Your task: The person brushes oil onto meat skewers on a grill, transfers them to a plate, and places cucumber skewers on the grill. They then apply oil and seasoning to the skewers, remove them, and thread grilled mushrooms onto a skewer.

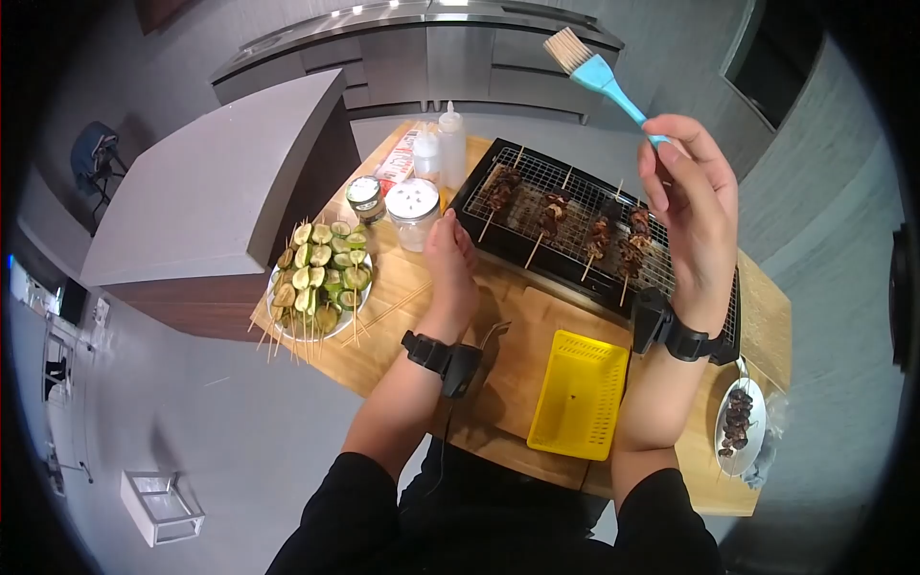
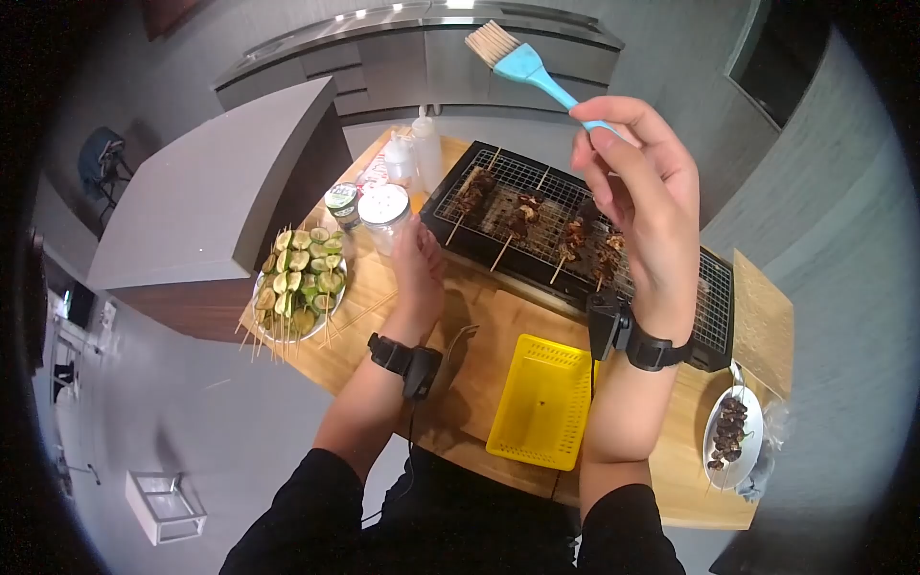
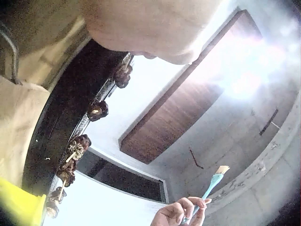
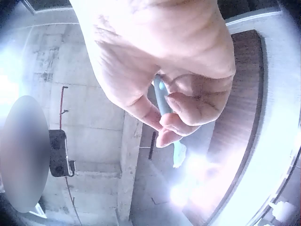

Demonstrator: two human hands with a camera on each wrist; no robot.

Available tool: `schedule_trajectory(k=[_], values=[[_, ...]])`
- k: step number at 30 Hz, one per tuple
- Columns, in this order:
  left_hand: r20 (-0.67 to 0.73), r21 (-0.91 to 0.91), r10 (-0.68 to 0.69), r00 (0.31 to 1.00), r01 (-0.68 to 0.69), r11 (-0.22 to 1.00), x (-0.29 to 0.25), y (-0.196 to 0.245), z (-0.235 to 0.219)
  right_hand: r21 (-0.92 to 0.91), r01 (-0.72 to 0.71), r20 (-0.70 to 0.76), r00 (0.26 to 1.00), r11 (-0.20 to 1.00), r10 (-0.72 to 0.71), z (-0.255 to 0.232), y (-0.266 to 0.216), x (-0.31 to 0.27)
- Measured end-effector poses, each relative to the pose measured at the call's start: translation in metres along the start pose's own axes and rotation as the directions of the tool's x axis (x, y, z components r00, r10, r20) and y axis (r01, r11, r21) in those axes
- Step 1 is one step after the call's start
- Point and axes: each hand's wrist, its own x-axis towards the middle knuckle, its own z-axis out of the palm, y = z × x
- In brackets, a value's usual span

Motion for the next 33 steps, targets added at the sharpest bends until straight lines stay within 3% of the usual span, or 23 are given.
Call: schedule_trajectory(k=[5, 11, 17, 20, 23, 33], values=[[0.003, 0.005, -0.005, 1.0, 0.005, 1.0, -0.004, 0.002, 0.003, -0.042, 0.012, -0.044, 0.999, 0.999, -0.014, -0.003, 0.004, 0.005], [-0.018, 0.074, -0.091, 0.996, 0.092, 0.993, -0.01, 0.005, 0.002, -0.091, -0.132, -0.028, 0.991, 0.987, 0.13, -0.026, 0.038, 0.01], [-0.006, 0.097, -0.058, 0.998, 0.058, 0.994, -0.004, -0.006, -0.002, -0.203, -0.233, 0.017, 0.97, 0.951, 0.241, -0.02, 0.068, 0.016], [-0.079, 0.072, -0.124, 0.989, 0.129, 0.989, -0.001, -0.006, 0.0, -0.291, -0.238, 0.088, 0.958, 0.927, 0.273, -0.016, 0.087, 0.016], [-0.027, 0.175, -0.114, 0.993, 0.117, 0.978, -0.001, -0.007, -0.004, -0.345, -0.219, 0.132, 0.951, 0.913, 0.278, -0.011, 0.095, 0.014], [0.058, 0.188, -0.061, 0.996, 0.049, 0.981, -0.002, -0.009, -0.001, -0.447, -0.148, 0.171, 0.954, 0.882, 0.246, -0.002, 0.102, 0.011]])
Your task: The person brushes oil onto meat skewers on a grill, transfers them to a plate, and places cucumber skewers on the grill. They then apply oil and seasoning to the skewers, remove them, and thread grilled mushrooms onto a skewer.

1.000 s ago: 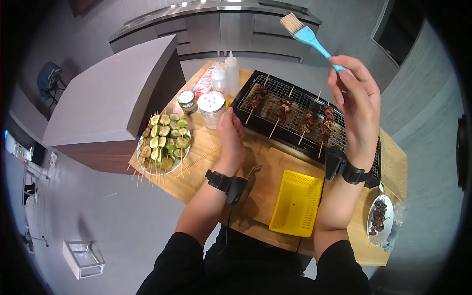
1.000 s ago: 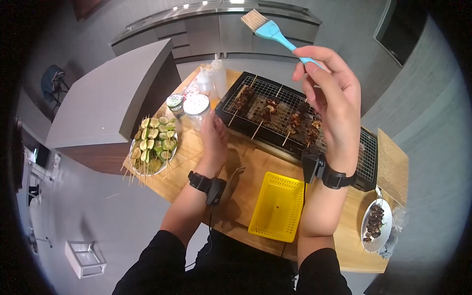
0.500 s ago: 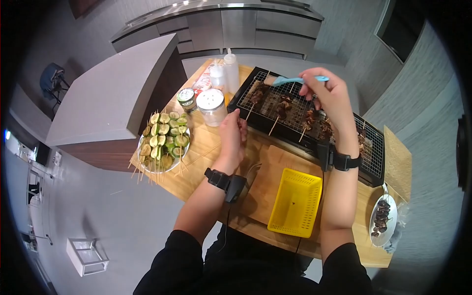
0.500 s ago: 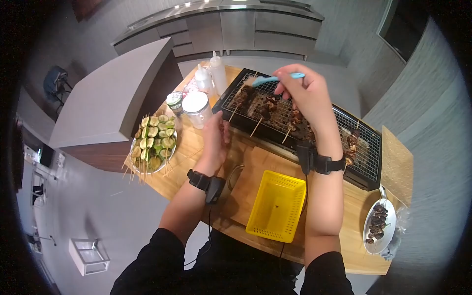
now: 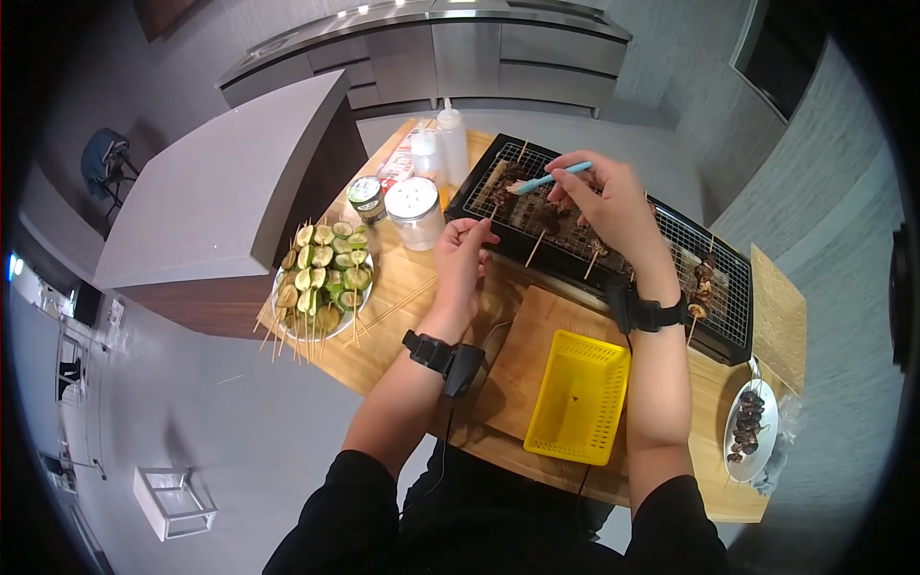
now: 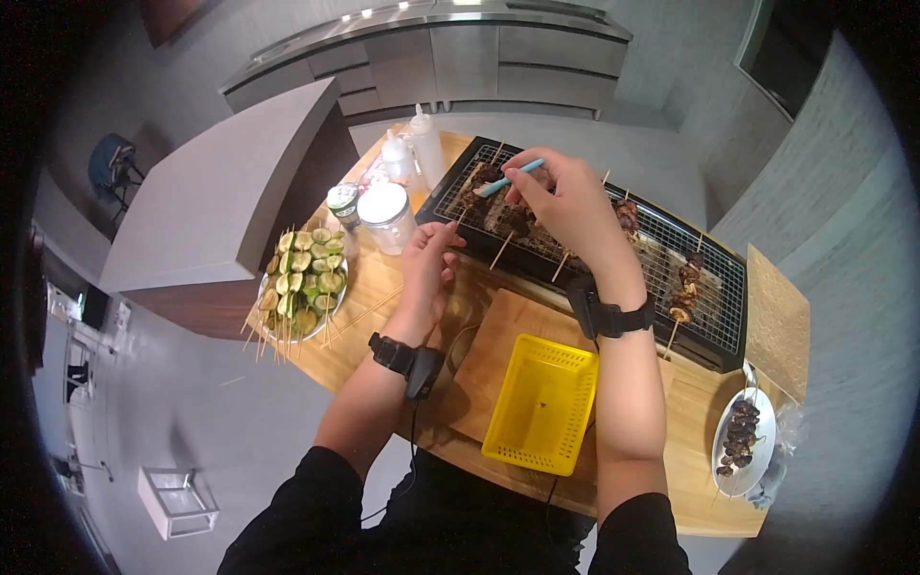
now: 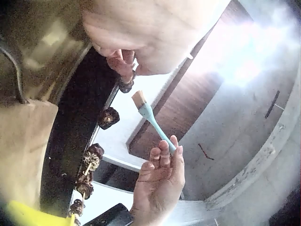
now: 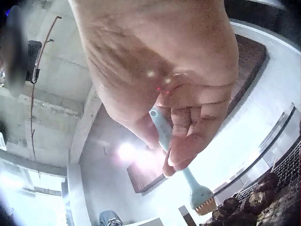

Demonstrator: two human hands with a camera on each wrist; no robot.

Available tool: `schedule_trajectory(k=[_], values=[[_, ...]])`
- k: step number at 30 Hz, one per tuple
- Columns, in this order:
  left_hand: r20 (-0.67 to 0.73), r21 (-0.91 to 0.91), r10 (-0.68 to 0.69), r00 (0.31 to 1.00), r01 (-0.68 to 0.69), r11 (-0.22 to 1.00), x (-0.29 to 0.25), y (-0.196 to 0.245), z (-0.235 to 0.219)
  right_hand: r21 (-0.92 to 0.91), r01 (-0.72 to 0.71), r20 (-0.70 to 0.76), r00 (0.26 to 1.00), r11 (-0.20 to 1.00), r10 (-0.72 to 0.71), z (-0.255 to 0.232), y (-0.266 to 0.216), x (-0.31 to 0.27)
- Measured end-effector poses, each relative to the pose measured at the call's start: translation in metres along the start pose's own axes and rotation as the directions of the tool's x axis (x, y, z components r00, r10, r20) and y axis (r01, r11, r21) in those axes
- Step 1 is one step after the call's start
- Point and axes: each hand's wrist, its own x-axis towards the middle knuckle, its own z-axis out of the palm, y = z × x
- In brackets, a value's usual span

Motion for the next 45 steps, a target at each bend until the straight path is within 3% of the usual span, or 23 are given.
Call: schedule_trajectory(k=[4, 13, 16, 19, 22, 25, 34, 37, 40, 45], values=[[0.047, 0.005, 0.033, 0.998, -0.033, 0.999, 0.002, -0.002, -0.001, -0.114, 0.083, 0.085, 0.994, 0.99, -0.074, 0.003, 0.009, 0.003], [0.063, 0.042, 0.074, 0.995, -0.077, 0.996, 0.006, -0.005, -0.003, -0.109, 0.078, 0.157, 0.986, 0.991, -0.061, 0.005, 0.014, 0.002], [0.067, 0.055, 0.083, 0.994, -0.087, 0.995, 0.006, -0.005, -0.002, -0.056, 0.053, 0.094, 0.994, 0.997, -0.047, 0.007, 0.01, 0.0], [0.067, 0.056, 0.093, 0.993, -0.096, 0.994, 0.005, -0.004, -0.001, -0.107, 0.05, 0.147, 0.989, 0.993, -0.034, 0.006, 0.017, 0.002], [0.063, 0.074, 0.104, 0.993, -0.108, 0.991, 0.005, -0.005, 0.0, -0.039, 0.003, 0.076, 0.997, 0.999, 0.0, 0.006, 0.016, 0.003], [0.07, 0.088, 0.116, 0.991, -0.122, 0.989, 0.006, -0.006, -0.001, -0.03, 0.059, 0.085, 0.995, 0.998, -0.056, 0.006, 0.027, 0.007], [0.149, 0.133, 0.208, 0.967, -0.228, 0.965, 0.01, -0.01, -0.004, -0.009, -0.003, 0.068, 0.998, 1.0, 0.003, 0.005, 0.028, 0.007], [0.162, 0.159, 0.226, 0.961, -0.251, 0.955, 0.01, -0.01, -0.004, 0.008, 0.027, -0.05, 0.998, 1.0, -0.027, 0.008, 0.025, 0.007], [0.176, 0.184, 0.217, 0.96, -0.249, 0.951, 0.005, -0.005, -0.002, -0.011, 0.035, -0.006, 0.999, 0.999, -0.035, 0.006, 0.031, 0.01], [0.197, 0.161, 0.264, 0.944, -0.297, 0.941, 0.01, -0.012, -0.003, -0.011, 0.024, -0.061, 0.998, 1.0, -0.024, 0.005, 0.032, 0.01]])
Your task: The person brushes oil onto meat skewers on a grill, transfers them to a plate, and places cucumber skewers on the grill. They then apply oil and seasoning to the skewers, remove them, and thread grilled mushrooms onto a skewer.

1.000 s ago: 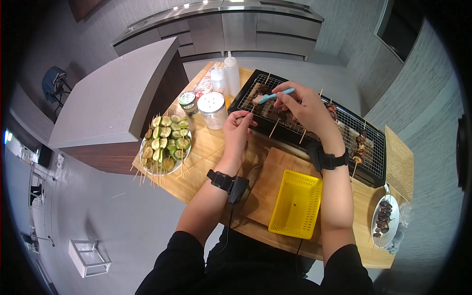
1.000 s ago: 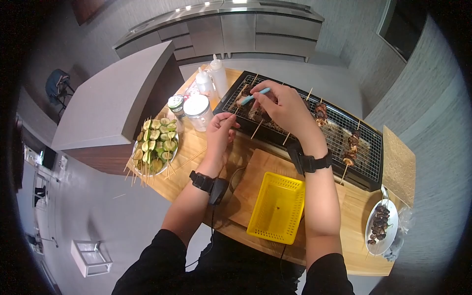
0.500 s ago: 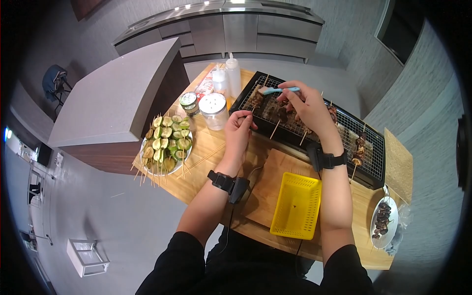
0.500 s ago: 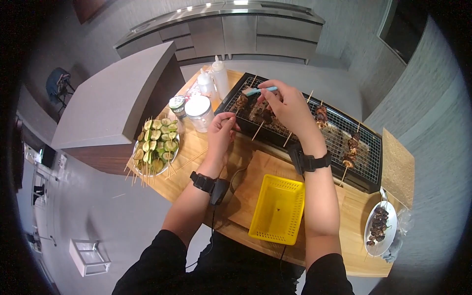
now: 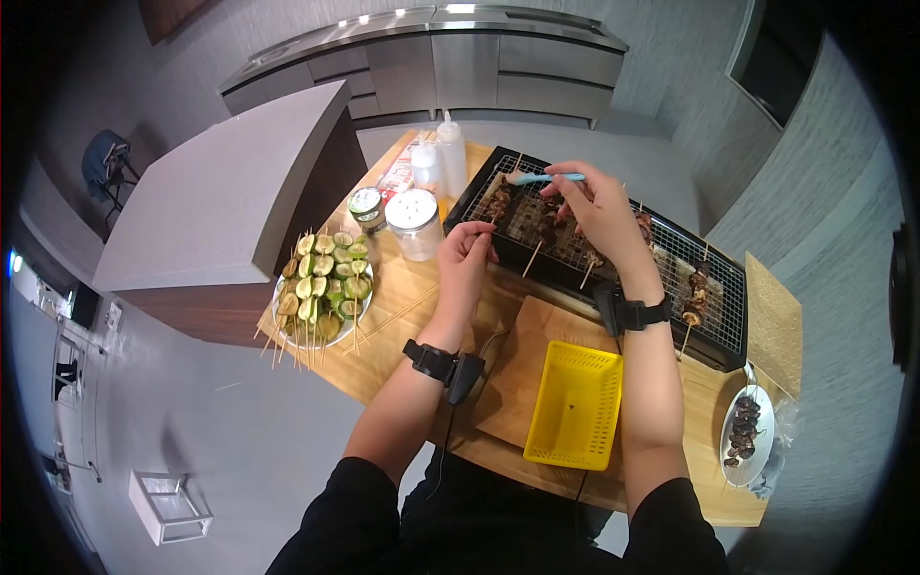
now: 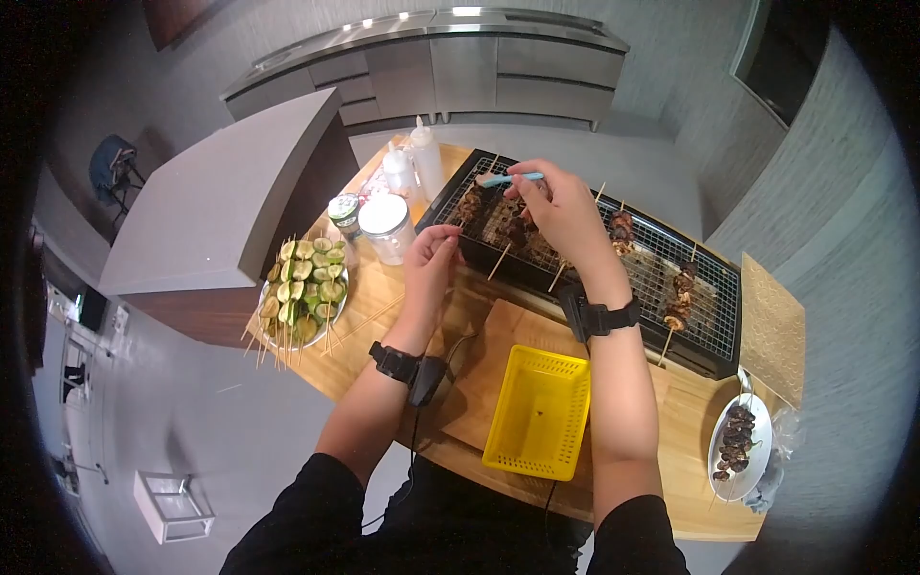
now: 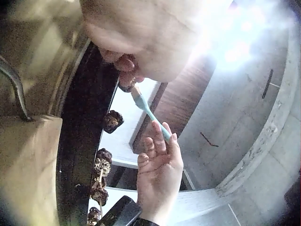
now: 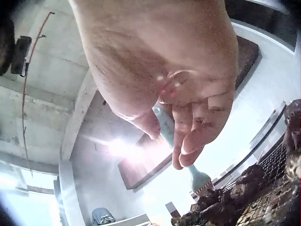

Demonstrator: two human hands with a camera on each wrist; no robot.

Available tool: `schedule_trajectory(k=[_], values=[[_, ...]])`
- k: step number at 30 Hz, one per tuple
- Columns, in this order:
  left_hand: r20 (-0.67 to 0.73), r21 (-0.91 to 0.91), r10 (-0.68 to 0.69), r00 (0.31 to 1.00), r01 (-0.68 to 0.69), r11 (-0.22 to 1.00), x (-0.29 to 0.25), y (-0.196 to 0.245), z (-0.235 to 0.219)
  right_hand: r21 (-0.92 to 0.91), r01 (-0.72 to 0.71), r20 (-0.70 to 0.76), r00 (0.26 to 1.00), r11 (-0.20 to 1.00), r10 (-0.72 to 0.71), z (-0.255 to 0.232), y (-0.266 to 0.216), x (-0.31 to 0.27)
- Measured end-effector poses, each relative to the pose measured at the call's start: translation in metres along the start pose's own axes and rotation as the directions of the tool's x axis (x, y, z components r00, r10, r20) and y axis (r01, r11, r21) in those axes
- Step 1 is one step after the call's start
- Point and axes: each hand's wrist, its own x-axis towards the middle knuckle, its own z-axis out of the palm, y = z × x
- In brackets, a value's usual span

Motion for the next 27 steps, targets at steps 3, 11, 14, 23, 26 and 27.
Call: schedule_trajectory(k=[3, 11, 14, 23, 26, 27], values=[[0.001, -0.006, -0.014, 1.0, 0.014, 1.0, -0.001, 0.001, 0.0, -0.009, 0.001, -0.009, 1.0, 1.0, -0.001, 0.0, -0.001, 0.0], [0.016, -0.027, -0.047, 0.999, 0.047, 0.999, -0.001, 0.001, 0.001, -0.037, 0.006, 0.033, 0.999, 0.999, -0.005, -0.003, -0.009, -0.002], [0.023, -0.011, -0.057, 0.998, 0.058, 0.998, -0.001, 0.002, 0.001, 0.0, 0.029, 0.079, 0.996, 1.0, -0.029, -0.002, -0.011, -0.002], [0.013, -0.022, -0.074, 0.997, 0.075, 0.997, 0.0, 0.001, 0.0, 0.021, 0.035, 0.129, 0.991, 0.999, -0.037, -0.001, -0.015, -0.003], [0.023, -0.02, -0.1, 0.995, 0.101, 0.995, -0.002, 0.004, -0.001, 0.053, 0.043, 0.101, 0.994, 0.998, -0.048, -0.001, -0.017, -0.004], [0.024, -0.024, -0.087, 0.996, 0.088, 0.996, -0.002, 0.004, -0.001, 0.043, 0.042, 0.12, 0.992, 0.998, -0.047, -0.002, -0.015, -0.004]])
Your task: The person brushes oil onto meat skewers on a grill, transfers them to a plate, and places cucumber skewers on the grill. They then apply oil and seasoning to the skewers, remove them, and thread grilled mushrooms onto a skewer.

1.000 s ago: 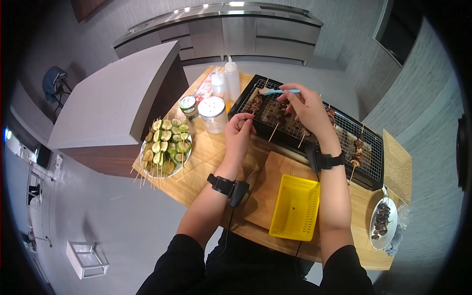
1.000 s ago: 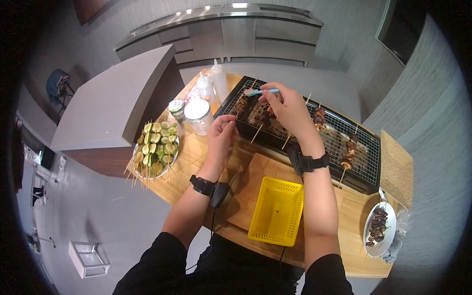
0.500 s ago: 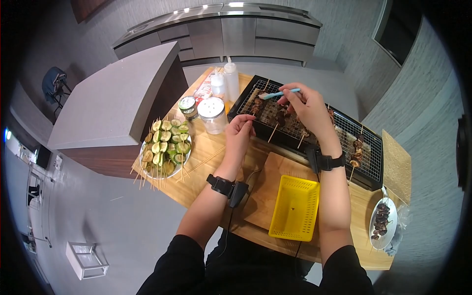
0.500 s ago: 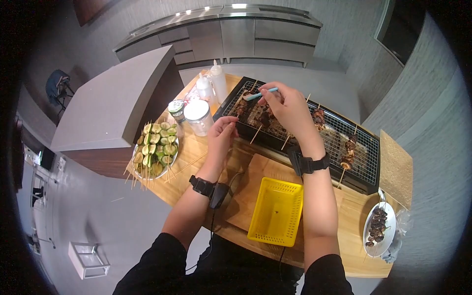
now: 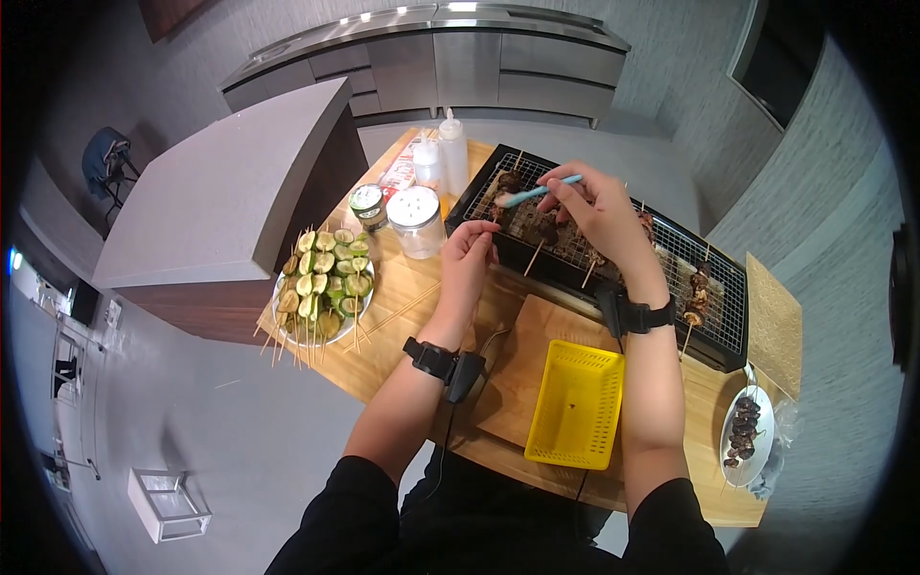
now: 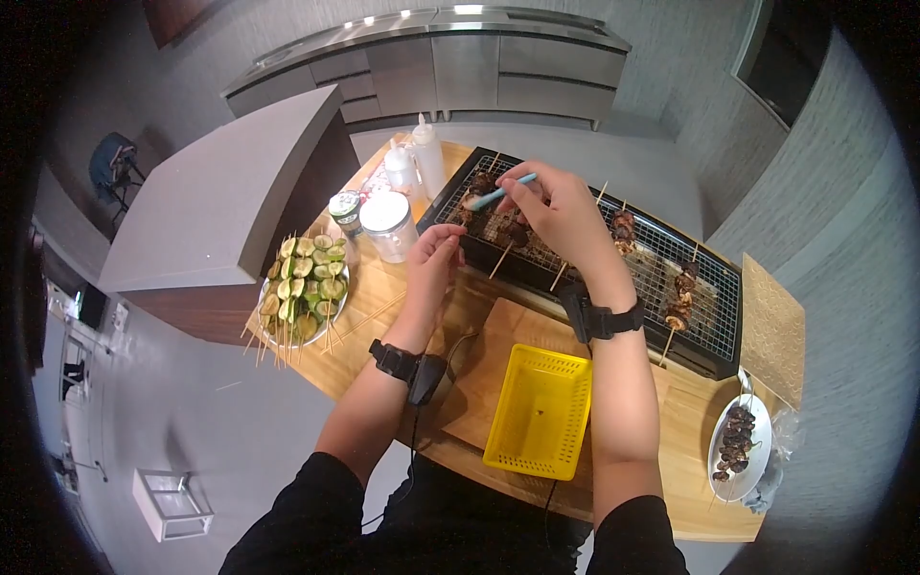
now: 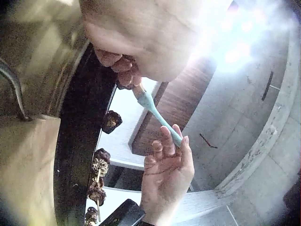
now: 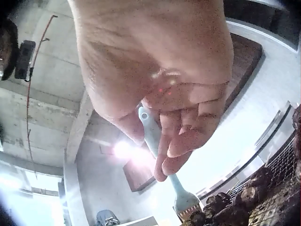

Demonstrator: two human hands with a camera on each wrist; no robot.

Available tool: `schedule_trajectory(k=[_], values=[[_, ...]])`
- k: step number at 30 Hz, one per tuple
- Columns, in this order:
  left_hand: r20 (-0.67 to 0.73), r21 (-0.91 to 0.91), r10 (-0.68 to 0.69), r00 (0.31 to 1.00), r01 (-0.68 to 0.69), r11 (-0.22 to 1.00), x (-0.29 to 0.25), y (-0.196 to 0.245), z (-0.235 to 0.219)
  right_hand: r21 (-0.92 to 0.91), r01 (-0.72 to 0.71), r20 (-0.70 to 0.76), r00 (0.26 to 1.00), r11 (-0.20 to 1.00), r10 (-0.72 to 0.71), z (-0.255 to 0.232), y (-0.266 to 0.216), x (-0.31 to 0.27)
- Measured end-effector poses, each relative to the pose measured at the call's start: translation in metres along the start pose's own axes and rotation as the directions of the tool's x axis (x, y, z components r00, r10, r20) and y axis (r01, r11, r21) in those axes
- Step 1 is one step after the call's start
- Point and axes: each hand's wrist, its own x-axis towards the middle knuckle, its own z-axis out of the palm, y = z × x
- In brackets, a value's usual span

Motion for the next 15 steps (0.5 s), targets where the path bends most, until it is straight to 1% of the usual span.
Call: schedule_trajectory(k=[1, 4, 7, 10, 11, 13, 15], values=[[0.001, -0.003, 0.013, 1.0, -0.013, 1.0, 0.0, 0.0, 0.001, -0.01, -0.001, 0.019, 1.0, 1.0, 0.001, 0.0, 0.0, 0.0], [0.008, 0.009, 0.021, 1.0, -0.021, 1.0, -0.002, 0.002, 0.002, 0.072, -0.007, -0.122, 0.992, 0.997, 0.016, -0.001, -0.007, -0.001], [0.014, 0.017, 0.011, 1.0, -0.011, 1.0, -0.004, 0.006, 0.005, 0.075, 0.021, -0.167, 0.986, 0.997, -0.008, -0.003, -0.009, 0.0], [0.034, 0.001, 0.033, 0.999, -0.033, 0.999, -0.001, 0.002, 0.005, -0.022, -0.077, -0.071, 0.995, 0.997, 0.075, -0.005, -0.002, -0.001], [0.042, -0.007, 0.046, 0.998, -0.045, 0.999, 0.001, -0.001, 0.004, 0.0, -0.053, -0.115, 0.992, 0.999, 0.053, -0.005, 0.0, 0.0], [0.033, -0.01, 0.014, 0.999, -0.014, 1.0, 0.001, -0.002, 0.002, 0.04, -0.004, -0.203, 0.979, 0.999, 0.012, -0.004, 0.005, 0.002], [0.035, -0.013, 0.005, 0.999, -0.005, 1.0, 0.001, -0.002, 0.002, 0.002, -0.005, -0.184, 0.983, 1.0, 0.005, -0.005, 0.009, 0.002]])
